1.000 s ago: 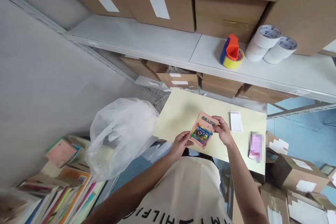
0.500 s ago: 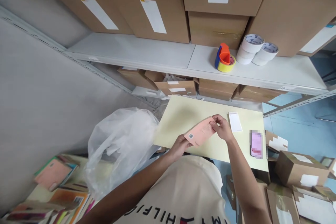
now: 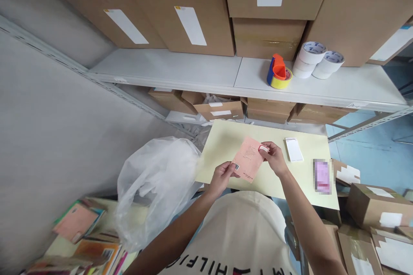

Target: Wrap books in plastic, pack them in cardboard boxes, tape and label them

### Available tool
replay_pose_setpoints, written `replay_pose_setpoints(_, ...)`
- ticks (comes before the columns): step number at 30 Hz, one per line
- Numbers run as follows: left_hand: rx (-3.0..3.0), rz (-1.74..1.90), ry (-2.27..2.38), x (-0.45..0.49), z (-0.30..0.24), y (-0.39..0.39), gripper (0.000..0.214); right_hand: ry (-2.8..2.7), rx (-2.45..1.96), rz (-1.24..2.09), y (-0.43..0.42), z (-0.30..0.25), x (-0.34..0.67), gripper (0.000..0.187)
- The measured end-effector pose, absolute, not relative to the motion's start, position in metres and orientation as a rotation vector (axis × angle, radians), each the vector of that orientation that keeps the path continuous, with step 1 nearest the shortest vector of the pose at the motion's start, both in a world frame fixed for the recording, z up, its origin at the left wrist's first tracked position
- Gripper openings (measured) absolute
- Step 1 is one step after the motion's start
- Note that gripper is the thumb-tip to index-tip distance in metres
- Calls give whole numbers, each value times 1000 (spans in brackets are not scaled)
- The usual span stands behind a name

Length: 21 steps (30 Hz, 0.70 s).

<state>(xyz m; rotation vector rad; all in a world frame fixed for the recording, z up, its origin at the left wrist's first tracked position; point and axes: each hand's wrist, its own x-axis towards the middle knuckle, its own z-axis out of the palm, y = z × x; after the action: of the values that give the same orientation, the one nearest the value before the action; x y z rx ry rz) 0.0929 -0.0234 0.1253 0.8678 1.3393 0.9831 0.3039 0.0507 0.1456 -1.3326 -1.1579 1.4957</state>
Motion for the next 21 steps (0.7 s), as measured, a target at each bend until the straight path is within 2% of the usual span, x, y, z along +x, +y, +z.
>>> replay_pose_setpoints(8, 1048, 799, 1442, 95, 109, -17, 32, -1206, -1459, 1264, 54, 124, 312, 45)
replay_pose_setpoints(21, 830, 839, 1370, 101, 109, -16, 39, -1181, -1434, 1398, 61, 124, 326, 56)
